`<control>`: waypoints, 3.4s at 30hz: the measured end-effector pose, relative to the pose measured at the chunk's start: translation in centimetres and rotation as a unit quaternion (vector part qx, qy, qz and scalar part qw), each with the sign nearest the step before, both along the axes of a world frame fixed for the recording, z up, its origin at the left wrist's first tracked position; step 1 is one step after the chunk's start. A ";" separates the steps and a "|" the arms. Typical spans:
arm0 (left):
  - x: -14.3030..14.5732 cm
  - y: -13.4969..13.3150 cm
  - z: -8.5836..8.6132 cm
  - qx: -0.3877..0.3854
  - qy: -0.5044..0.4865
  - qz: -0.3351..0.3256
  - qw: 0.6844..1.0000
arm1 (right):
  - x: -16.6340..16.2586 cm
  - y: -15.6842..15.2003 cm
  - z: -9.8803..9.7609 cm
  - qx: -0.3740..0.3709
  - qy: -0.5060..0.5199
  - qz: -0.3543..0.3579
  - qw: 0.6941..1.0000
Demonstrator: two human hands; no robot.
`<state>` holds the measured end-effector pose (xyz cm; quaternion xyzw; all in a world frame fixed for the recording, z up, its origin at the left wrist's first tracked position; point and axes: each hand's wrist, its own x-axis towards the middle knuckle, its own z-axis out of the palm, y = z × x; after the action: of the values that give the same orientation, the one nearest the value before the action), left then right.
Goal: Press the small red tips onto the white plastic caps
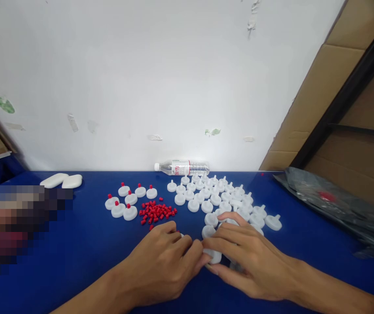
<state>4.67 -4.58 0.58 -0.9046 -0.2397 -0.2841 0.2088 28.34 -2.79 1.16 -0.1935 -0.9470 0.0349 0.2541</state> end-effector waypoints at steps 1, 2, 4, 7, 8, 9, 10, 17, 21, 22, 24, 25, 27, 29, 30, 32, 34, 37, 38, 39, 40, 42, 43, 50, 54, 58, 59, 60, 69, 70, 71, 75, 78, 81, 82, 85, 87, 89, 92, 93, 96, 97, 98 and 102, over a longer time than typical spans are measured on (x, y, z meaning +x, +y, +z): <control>0.0 0.0 0.1 0.001 -0.003 -0.001 1.000 | 0.0 0.0 0.0 0.003 0.006 0.000 1.000; 0.1 0.0 0.2 0.001 -0.005 -0.001 1.000 | 0.0 0.0 0.0 0.005 0.010 0.000 1.000; 0.1 0.0 0.3 0.002 -0.008 -0.002 1.000 | 0.0 0.0 0.0 0.005 0.013 0.001 1.000; 0.2 0.0 0.3 -0.001 -0.011 -0.004 1.000 | 0.1 0.0 0.1 0.009 0.021 0.001 1.000; 0.2 0.0 0.3 -0.002 -0.011 -0.005 1.000 | 0.1 0.1 0.1 0.013 0.025 0.002 1.000; 0.2 0.0 0.3 -0.002 -0.013 -0.007 1.000 | 0.1 0.1 0.1 0.018 0.030 0.003 0.999; 0.2 0.0 0.4 -0.001 -0.014 -0.007 1.000 | 0.1 0.1 0.2 0.023 0.033 0.004 0.999; 0.0 -0.1 0.6 0.002 -0.015 -0.008 1.000 | 0.1 0.1 0.3 0.034 0.041 0.003 0.999; 0.0 -0.2 0.4 -0.004 -0.004 -0.011 1.000 | 0.0 -0.1 0.5 0.037 0.039 0.004 0.999; 0.0 -0.2 0.3 -0.003 -0.004 -0.011 1.000 | 0.0 -0.1 0.5 0.038 0.039 0.005 0.998; -0.1 -0.2 0.4 0.006 -0.008 -0.013 1.000 | 0.0 -0.2 0.5 0.038 0.040 0.007 0.998; -0.1 -0.1 0.5 0.012 -0.012 -0.015 1.000 | 0.0 -0.2 0.4 0.033 0.039 0.006 0.999; -0.4 0.1 0.9 0.018 -0.022 -0.015 0.999 | 0.2 -0.2 0.2 0.017 0.037 -0.006 0.999; -0.9 0.5 1.5 0.019 -0.040 -0.004 0.999 | 0.4 -0.1 -0.1 -0.005 0.037 -0.030 0.999; -1.3 0.8 1.8 0.022 -0.053 0.006 0.998 | 0.4 0.0 -0.1 -0.013 0.038 -0.042 0.998; -2.4 1.6 2.5 0.043 -0.075 0.035 0.996 | 0.5 0.2 -0.1 -0.015 0.042 -0.056 0.997; -3.5 2.6 3.1 0.071 -0.082 0.092 0.990 | 0.4 0.4 0.0 -0.005 0.048 -0.053 0.997; -5.2 4.0 3.5 0.082 -0.044 0.207 0.974 | 0.2 0.4 0.2 0.010 0.057 -0.045 0.997; -5.7 4.3 3.5 0.075 -0.020 0.245 0.966 | 0.2 0.4 0.2 0.014 0.059 -0.044 0.997; -6.2 4.7 3.5 0.064 0.006 0.280 0.958 | 0.2 0.4 0.2 0.018 0.062 -0.043 0.997; -6.6 4.9 3.4 0.049 0.030 0.312 0.948 | 0.2 0.4 0.2 0.023 0.063 -0.042 0.997; -7.1 5.3 3.2 0.016 0.064 0.356 0.932 | 0.1 0.4 0.2 0.030 0.068 -0.040 0.996; -7.3 5.4 3.0 0.003 0.073 0.369 0.927 | 0.1 0.4 0.2 0.033 0.070 -0.041 0.996; -7.8 5.6 2.7 -0.035 0.102 0.406 0.907 | 0.1 0.4 0.0 0.021 0.071 -0.068 0.995; -7.6 5.3 3.1 -0.025 0.094 0.413 0.906 | 0.1 0.5 0.0 0.009 0.064 -0.075 0.995; -7.3 4.9 3.7 -0.015 0.107 0.421 0.900 | 0.0 0.6 0.1 -0.005 0.044 -0.077 0.996; -7.2 4.8 3.8 -0.015 0.113 0.423 0.899 | 0.0 0.6 0.1 -0.007 0.040 -0.078 0.996; -7.2 4.7 3.9 -0.015 0.116 0.424 0.898 | 0.0 0.6 0.1 -0.008 0.038 -0.079 0.996; -7.1 4.9 4.1 -0.077 0.061 0.421 0.902 | 0.2 0.6 -0.1 -0.014 0.037 -0.073 0.997; -7.1 5.0 4.0 -0.098 0.047 0.410 0.906 | 0.2 0.6 -0.1 -0.015 0.036 -0.074 0.997; -7.2 5.0 3.8 -0.118 0.034 0.398 0.909 | 0.2 0.6 -0.1 -0.015 0.034 -0.074 0.997; -7.3 5.3 3.2 -0.189 -0.017 0.365 0.911 | 0.2 0.6 -0.2 -0.016 0.031 -0.072 0.997; -7.4 5.5 3.0 -0.207 -0.028 0.359 0.910 | 0.2 0.6 -0.2 -0.015 0.029 -0.073 0.997; -7.4 5.6 3.0 -0.177 0.006 0.378 0.909 | 0.2 0.6 -0.2 -0.012 0.028 -0.073 0.997; -7.4 5.6 3.1 -0.159 0.020 0.391 0.906 | 0.2 0.6 -0.2 -0.013 0.028 -0.073 0.997; -7.6 5.6 3.2 -0.093 0.062 0.427 0.897 | 0.2 0.6 -0.2 -0.015 0.029 -0.078 0.996; -7.8 5.6 3.2 -0.064 0.086 0.441 0.891 | 0.2 0.6 -0.2 -0.017 0.026 -0.082 0.996; -7.9 5.5 3.1 -0.054 0.102 0.443 0.889 | 0.2 0.6 -0.1 -0.019 0.020 -0.085 0.996; -7.9 5.4 2.8 -0.046 0.112 0.443 0.888 | 0.3 0.6 -0.1 -0.024 0.008 -0.087 0.996; -7.9 5.4 2.7 -0.045 0.115 0.443 0.888 | 0.3 0.6 -0.1 -0.024 0.006 -0.087 0.996; -7.8 5.5 2.4 -0.051 0.121 0.443 0.887 | 0.4 0.6 -0.1 -0.015 0.007 -0.084 0.996; -7.7 5.5 2.3 -0.056 0.121 0.442 0.887 | 0.4 0.7 -0.1 -0.012 0.007 -0.081 0.997; -7.7 5.5 2.3 -0.061 0.122 0.441 0.887 | 0.4 0.7 -0.2 -0.008 0.008 -0.078 0.997; -7.6 5.5 2.4 -0.066 0.109 0.433 0.892 | 0.3 0.7 -0.5 0.002 0.015 -0.065 0.998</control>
<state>-2.91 0.87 2.96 -0.7483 -0.6012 -0.0484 0.2761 28.62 -2.13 0.70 -0.2537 -0.9286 0.0191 0.2701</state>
